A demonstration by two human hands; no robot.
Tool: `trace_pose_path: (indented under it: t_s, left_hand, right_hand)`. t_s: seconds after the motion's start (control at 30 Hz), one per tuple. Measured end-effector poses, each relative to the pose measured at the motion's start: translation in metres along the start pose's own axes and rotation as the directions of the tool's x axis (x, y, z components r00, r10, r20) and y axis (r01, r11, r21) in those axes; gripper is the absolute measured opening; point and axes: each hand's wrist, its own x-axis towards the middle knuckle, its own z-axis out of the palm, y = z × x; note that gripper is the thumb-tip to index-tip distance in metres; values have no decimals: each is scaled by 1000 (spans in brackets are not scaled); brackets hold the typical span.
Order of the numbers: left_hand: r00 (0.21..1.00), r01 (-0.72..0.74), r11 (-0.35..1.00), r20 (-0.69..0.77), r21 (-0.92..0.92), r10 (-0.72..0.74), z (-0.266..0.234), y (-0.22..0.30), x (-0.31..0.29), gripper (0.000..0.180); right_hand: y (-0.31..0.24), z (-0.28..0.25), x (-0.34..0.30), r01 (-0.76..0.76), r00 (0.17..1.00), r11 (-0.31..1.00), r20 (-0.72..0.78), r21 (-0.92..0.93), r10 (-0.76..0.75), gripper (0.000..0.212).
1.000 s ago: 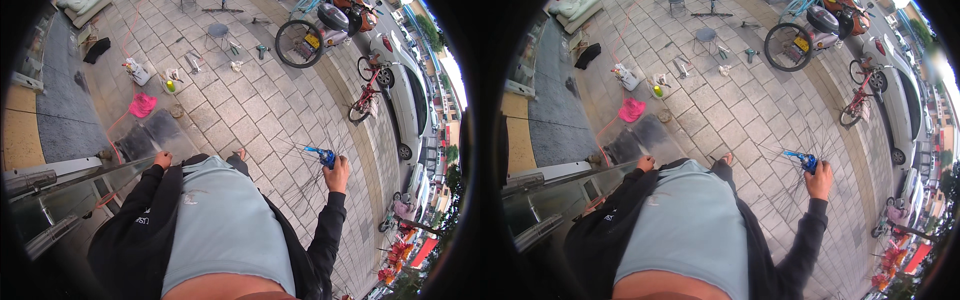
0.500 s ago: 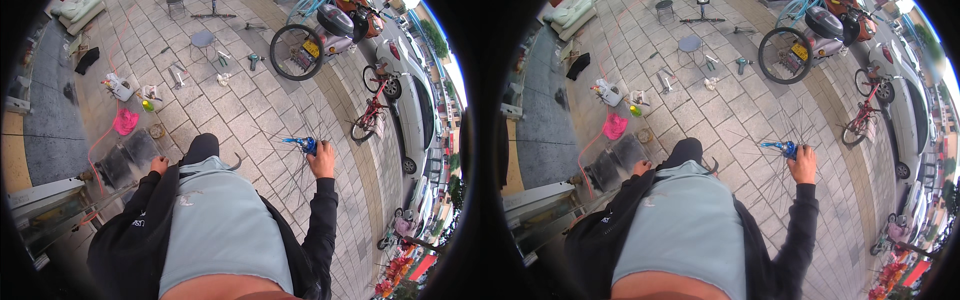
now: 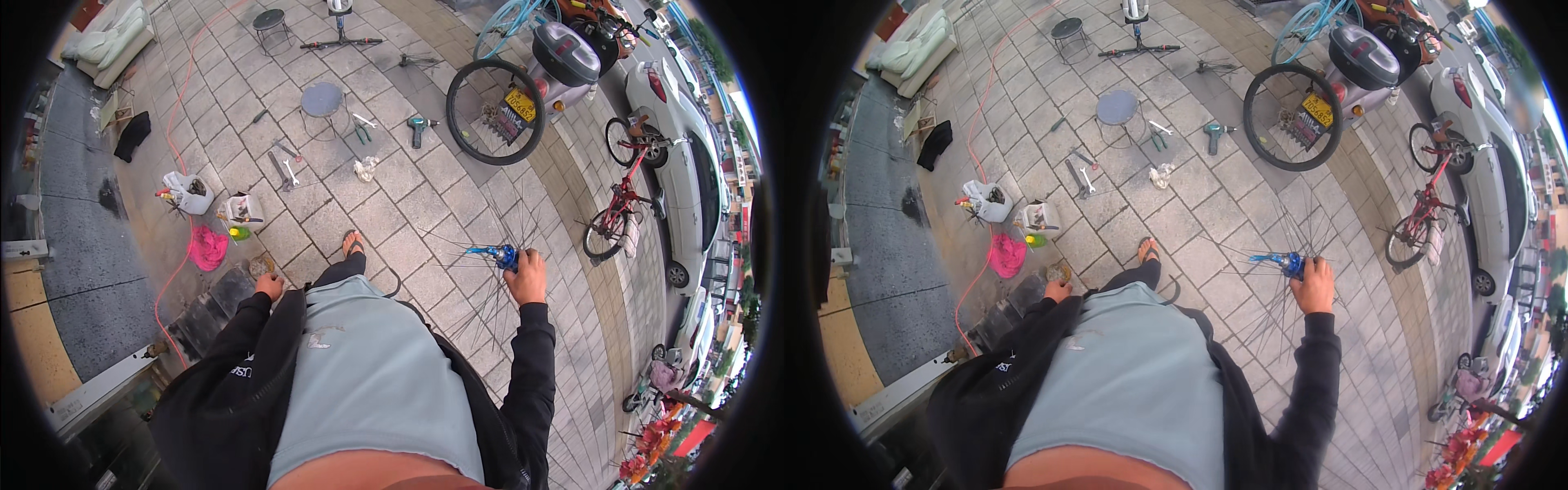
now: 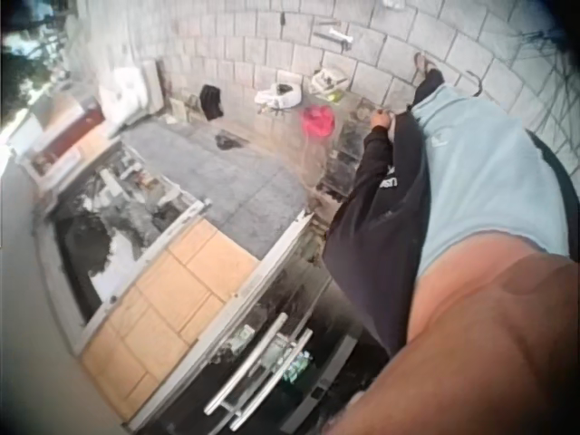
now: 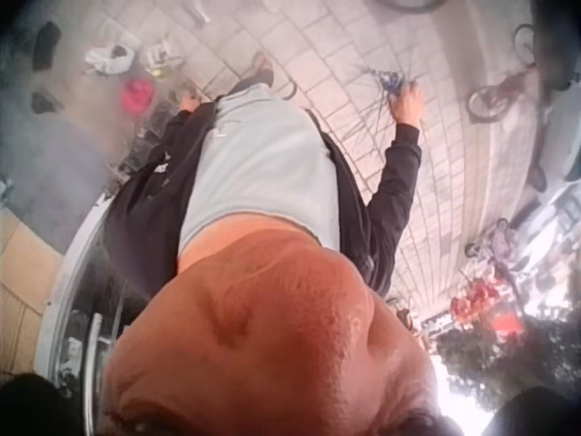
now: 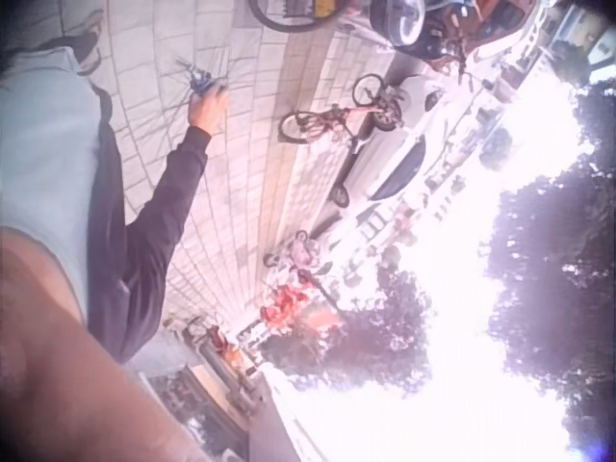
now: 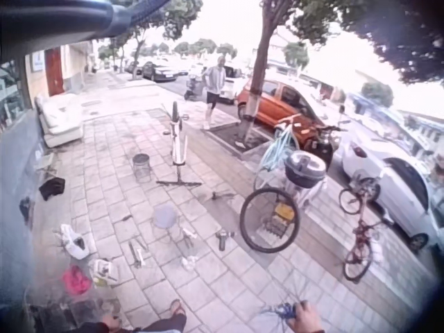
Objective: The person retrieves a bicycle tire and a wheel hub with spokes from a cluttered shop interior, then moves outside to a tiled sidewalk. The person inserts the spokes into the hub and begins threading them, preparing to assemble the wheel.
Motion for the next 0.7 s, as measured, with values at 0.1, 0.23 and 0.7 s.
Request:
trace_pose_path:
  t_s: [0.1,0.23,0.7]
  left_hand:
    - [999,-46,998,10,-37,47,-40,21,57,41]
    - [997,26,956,-58,-291,-44,-58,53,107,39]
    - [951,-67,985,-309,-160,15,-87,187,77,37]
  right_hand:
    - [7,9,43,-34,998,999,59,7,34,53]
    - [22,34,86,-27,995,1000,96,4,26,54]
    - [75,162,286,100,975,985,186,139,-125,47]
